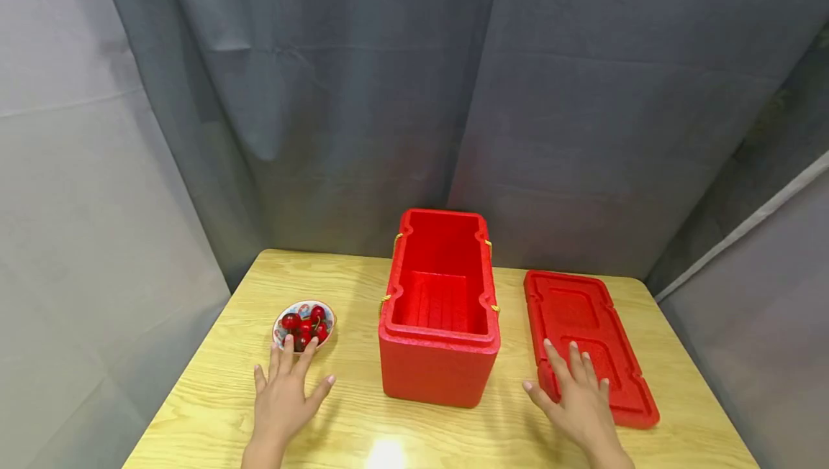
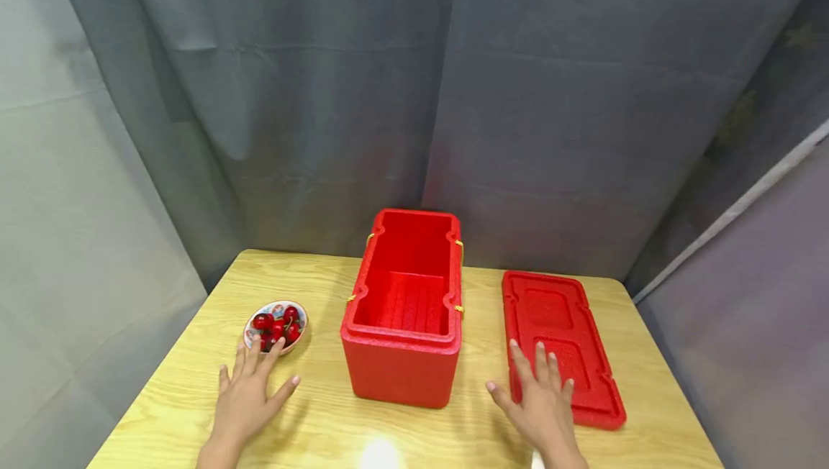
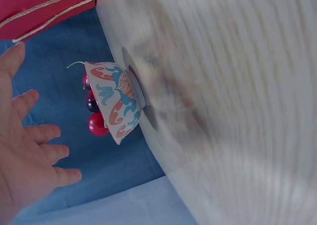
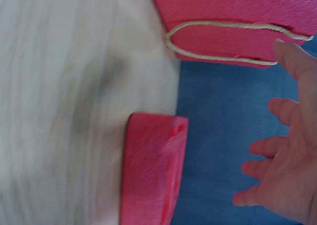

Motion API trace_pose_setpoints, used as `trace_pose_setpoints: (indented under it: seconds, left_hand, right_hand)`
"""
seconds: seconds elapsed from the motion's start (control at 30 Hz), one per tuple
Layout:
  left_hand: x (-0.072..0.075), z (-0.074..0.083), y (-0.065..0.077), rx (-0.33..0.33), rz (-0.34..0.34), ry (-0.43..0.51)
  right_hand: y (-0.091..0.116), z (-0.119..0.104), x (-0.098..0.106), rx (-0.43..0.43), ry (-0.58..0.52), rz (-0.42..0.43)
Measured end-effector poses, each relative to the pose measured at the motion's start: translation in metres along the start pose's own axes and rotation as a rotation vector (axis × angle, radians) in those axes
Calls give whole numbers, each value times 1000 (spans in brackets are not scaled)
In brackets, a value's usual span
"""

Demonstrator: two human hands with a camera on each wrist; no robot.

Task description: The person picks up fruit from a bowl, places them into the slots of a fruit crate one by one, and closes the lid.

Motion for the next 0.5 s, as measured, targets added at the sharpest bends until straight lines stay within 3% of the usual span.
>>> trace_pose_setpoints:
  seconds: [0.27, 0.5]
  left_hand:
    - [7, -3, 7, -17, 120, 36]
    - [10, -4, 4, -34, 242, 136]
  right_hand:
    - [7, -23, 19, 70, -149, 43]
    - [14, -42, 26, 180, -395, 73]
Point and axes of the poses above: each hand's wrist, its own y-axis away from the middle knuckle, its own x-axis out of the back of the hand, z = x × y, the point moved 8 cm from there along -y, towards the middle knuckle, and after that the axes turned 13 degrees about -x, right-handed, at the moved point
